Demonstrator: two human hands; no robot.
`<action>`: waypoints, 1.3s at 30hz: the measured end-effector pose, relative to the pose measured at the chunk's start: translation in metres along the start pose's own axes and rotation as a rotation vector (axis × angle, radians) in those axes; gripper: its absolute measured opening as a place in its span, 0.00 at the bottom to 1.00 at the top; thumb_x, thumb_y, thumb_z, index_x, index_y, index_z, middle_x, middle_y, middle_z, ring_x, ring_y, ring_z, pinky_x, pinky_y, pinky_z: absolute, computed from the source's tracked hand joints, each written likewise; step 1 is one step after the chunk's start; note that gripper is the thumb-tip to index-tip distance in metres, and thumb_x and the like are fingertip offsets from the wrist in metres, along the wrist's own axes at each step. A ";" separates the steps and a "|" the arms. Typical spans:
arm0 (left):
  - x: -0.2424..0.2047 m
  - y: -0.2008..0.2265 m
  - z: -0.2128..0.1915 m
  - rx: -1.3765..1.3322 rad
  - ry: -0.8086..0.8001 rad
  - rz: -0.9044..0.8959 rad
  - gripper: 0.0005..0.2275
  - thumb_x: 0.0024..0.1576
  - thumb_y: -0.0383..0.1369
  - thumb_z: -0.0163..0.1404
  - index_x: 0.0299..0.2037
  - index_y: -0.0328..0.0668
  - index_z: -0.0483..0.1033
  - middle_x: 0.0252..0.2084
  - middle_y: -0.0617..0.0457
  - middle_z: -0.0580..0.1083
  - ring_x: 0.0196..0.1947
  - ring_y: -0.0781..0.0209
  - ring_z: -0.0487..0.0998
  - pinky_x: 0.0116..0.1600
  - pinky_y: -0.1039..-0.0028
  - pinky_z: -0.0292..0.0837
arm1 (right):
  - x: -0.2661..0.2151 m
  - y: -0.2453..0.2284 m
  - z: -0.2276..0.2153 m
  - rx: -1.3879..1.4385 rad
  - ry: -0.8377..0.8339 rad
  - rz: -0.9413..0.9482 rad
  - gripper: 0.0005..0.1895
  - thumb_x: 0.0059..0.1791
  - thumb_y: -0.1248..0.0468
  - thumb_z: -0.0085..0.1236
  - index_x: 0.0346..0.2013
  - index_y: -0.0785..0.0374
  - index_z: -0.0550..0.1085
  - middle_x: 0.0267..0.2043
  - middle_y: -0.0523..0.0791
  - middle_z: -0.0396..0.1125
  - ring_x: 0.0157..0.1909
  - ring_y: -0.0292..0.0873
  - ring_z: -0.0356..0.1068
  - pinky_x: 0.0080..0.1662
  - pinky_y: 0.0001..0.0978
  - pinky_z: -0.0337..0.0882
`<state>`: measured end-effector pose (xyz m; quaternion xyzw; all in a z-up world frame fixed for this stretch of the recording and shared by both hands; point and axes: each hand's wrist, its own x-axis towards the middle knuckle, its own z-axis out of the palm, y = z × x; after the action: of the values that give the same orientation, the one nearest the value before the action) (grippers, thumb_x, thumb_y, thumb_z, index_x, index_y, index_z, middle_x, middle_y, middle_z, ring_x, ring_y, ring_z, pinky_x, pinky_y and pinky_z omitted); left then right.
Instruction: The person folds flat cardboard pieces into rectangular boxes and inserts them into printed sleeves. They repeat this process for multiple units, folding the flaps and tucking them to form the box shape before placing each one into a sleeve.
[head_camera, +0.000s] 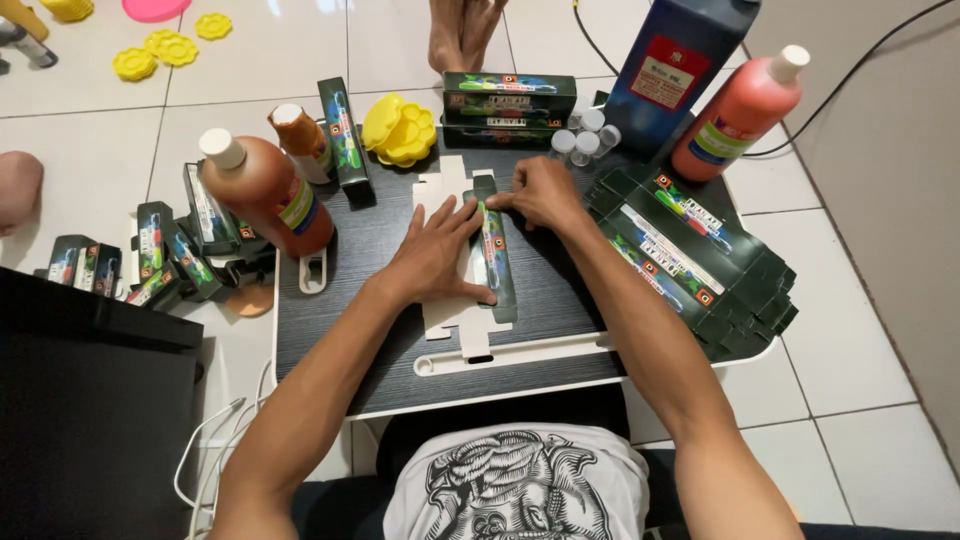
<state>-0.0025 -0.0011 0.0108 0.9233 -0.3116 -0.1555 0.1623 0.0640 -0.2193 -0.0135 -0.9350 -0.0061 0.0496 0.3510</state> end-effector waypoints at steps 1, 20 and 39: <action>-0.001 0.001 -0.001 -0.001 0.002 -0.002 0.55 0.40 0.64 0.64 0.75 0.41 0.54 0.79 0.47 0.51 0.79 0.40 0.43 0.76 0.37 0.30 | -0.002 -0.002 -0.001 -0.001 -0.001 -0.002 0.19 0.38 0.52 0.75 0.20 0.59 0.73 0.12 0.46 0.67 0.18 0.45 0.75 0.32 0.34 0.75; 0.000 -0.002 0.002 0.066 0.026 0.013 0.54 0.41 0.66 0.61 0.75 0.44 0.55 0.79 0.50 0.52 0.79 0.44 0.45 0.76 0.38 0.35 | -0.004 -0.004 0.003 -0.080 0.119 0.097 0.22 0.44 0.44 0.67 0.16 0.56 0.74 0.08 0.46 0.65 0.21 0.49 0.76 0.35 0.37 0.75; -0.001 -0.004 0.003 0.159 0.044 0.057 0.53 0.45 0.70 0.54 0.75 0.42 0.54 0.78 0.46 0.53 0.78 0.41 0.49 0.75 0.37 0.41 | -0.011 0.005 0.003 -0.109 0.066 -0.019 0.19 0.29 0.45 0.80 0.23 0.48 0.79 0.25 0.45 0.74 0.39 0.54 0.77 0.39 0.47 0.73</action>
<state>-0.0021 0.0018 0.0068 0.9272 -0.3453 -0.1053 0.0997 0.0522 -0.2217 -0.0185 -0.9538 -0.0063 0.0152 0.2999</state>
